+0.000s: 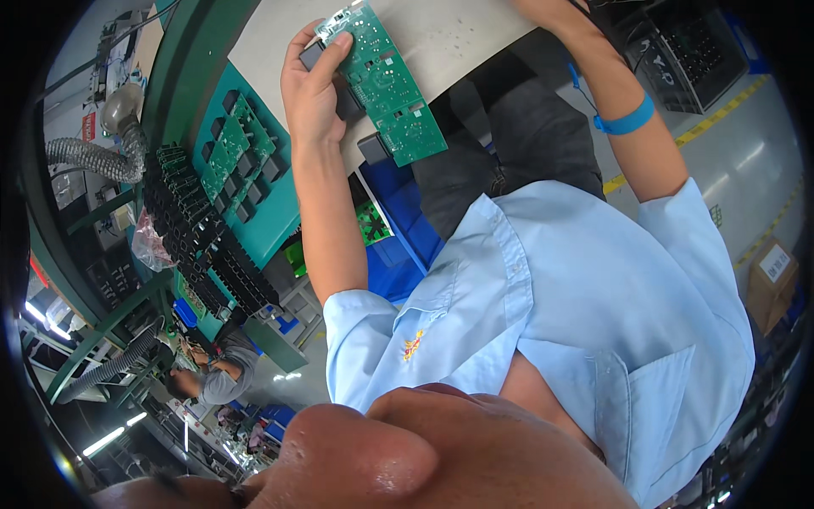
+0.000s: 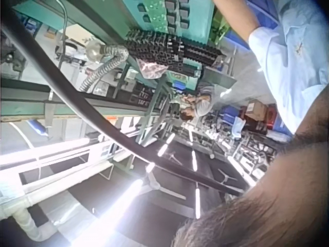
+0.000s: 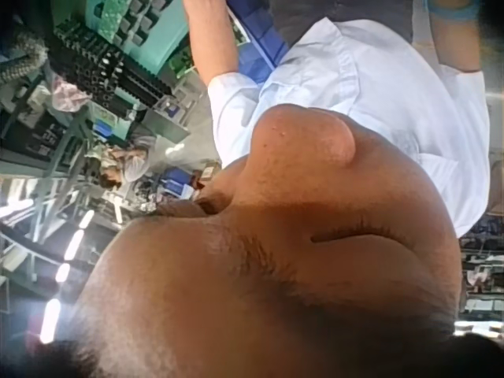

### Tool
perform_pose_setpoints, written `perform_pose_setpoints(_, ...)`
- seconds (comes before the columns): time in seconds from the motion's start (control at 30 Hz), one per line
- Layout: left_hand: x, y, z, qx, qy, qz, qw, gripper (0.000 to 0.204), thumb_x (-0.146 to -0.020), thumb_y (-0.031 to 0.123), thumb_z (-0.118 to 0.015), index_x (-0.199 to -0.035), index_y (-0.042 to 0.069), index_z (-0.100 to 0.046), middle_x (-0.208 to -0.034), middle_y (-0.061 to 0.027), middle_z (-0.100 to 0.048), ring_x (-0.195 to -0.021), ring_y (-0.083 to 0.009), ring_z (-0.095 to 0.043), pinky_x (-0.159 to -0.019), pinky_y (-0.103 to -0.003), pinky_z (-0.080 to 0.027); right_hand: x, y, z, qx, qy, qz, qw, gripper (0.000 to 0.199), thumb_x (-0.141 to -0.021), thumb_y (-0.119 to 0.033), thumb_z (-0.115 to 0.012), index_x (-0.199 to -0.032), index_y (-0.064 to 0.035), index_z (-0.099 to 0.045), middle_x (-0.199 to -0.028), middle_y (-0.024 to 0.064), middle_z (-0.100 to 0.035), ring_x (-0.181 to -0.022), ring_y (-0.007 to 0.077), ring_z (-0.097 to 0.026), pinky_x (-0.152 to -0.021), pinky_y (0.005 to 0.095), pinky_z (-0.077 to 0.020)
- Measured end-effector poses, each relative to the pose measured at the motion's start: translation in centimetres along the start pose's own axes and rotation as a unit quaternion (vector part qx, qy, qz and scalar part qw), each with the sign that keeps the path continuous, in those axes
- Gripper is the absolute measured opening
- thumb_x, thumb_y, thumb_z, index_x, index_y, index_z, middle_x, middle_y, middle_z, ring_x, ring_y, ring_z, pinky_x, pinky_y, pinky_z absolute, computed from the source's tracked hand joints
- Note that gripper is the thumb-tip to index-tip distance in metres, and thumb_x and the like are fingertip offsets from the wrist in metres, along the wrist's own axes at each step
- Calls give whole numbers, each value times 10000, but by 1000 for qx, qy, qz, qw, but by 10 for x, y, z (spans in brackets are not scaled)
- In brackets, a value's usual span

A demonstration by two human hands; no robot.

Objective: Soldering electronic components onto printed circuit boards at an assembly station.

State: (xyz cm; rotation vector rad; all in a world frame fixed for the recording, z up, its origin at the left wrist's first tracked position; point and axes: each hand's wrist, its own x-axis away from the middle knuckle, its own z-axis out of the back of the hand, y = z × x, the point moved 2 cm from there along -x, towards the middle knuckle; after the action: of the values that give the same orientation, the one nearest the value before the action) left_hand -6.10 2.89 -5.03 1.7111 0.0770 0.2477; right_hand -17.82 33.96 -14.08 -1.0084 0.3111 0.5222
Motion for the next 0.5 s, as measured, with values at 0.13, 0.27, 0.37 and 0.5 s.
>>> perform_pose_setpoints(0.13,-11,-9,-9,-37,36,6,999,426,-943,17,-640,-1348,71,-522,-1106,-116,-669,-880,-189,-667,-766,-266,-559,32,81,-26,-494,-51,-336,800,521,-848,0,-734,-1350,-30,-598,-1132,96,-684,-906,166,-648,-820,277,-522)
perform_pose_setpoints(0.27,-1,0,4,42,67,46,996,410,-934,-1,-641,-1327,41,-531,-1094,-121,-668,-863,-177,-665,-757,-255,-557,11,-129,-31,-263,-145,-307,903,587,-840,35,-750,-1389,10,-543,-1185,98,-656,-822,110,-645,-702,213,-521)
perform_pose_setpoints(0.37,-5,0,2,60,65,51,995,411,-931,1,-649,-1324,34,-533,-1093,-118,-669,-865,-176,-665,-759,-256,-557,28,-147,-50,-280,-117,-292,907,608,-839,46,-751,-1401,11,-522,-1223,111,-633,-829,116,-660,-690,208,-528)
perform_pose_setpoints(0.5,-8,-3,4,81,76,55,992,415,-927,4,-660,-1322,25,-535,-1092,-112,-670,-866,-174,-665,-762,-256,-557,39,-165,-68,-319,-72,-256,910,652,-836,67,-751,-1426,15,-478,-1300,138,-587,-843,129,-689,-665,199,-542)
